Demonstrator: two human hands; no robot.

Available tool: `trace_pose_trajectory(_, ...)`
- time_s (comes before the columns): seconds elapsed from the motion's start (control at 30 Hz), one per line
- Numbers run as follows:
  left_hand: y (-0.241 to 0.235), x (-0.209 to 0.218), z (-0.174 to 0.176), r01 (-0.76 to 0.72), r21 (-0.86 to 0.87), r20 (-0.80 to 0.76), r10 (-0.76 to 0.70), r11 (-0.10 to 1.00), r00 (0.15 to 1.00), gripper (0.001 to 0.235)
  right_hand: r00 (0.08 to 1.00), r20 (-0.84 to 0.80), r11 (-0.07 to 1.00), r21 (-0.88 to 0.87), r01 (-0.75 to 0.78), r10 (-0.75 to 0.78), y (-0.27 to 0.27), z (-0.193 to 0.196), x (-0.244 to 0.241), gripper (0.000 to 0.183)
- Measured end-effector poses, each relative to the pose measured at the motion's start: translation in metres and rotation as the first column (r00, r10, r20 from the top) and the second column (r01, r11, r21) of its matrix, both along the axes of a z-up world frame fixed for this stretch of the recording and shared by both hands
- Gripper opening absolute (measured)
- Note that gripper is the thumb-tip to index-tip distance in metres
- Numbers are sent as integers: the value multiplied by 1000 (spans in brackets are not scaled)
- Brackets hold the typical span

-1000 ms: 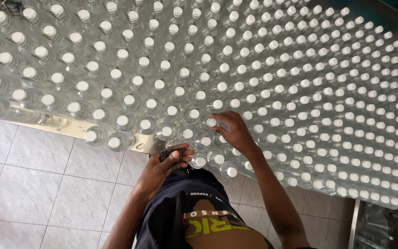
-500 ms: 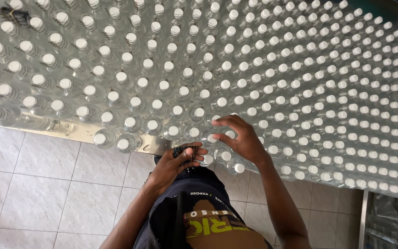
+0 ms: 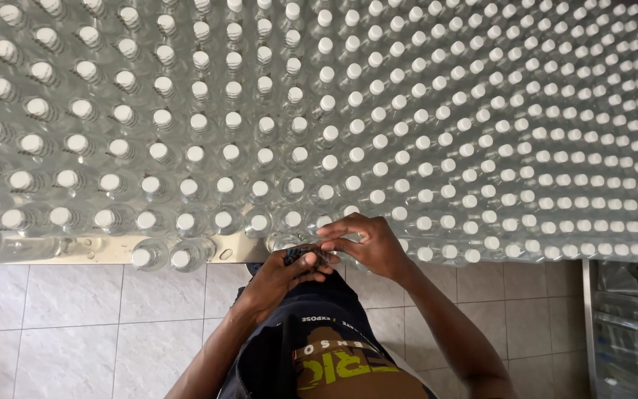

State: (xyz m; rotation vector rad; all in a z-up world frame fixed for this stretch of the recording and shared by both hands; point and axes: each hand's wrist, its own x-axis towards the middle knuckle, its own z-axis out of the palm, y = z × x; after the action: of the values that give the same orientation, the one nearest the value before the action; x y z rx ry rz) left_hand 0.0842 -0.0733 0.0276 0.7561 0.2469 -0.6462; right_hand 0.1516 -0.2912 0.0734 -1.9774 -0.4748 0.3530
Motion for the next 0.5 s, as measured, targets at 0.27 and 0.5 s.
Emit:
trace_pose_trajectory(0.27,4,13,28,-117,113,-38,122,987,992,56,992,117,998,0,55,-55,-14,-31,99,27)
trace_pose_trajectory(0.5,6,11,18,-256,168,-133,279,952,951,57,897,399,976,-176,-130,191,-23,-84,157,27)
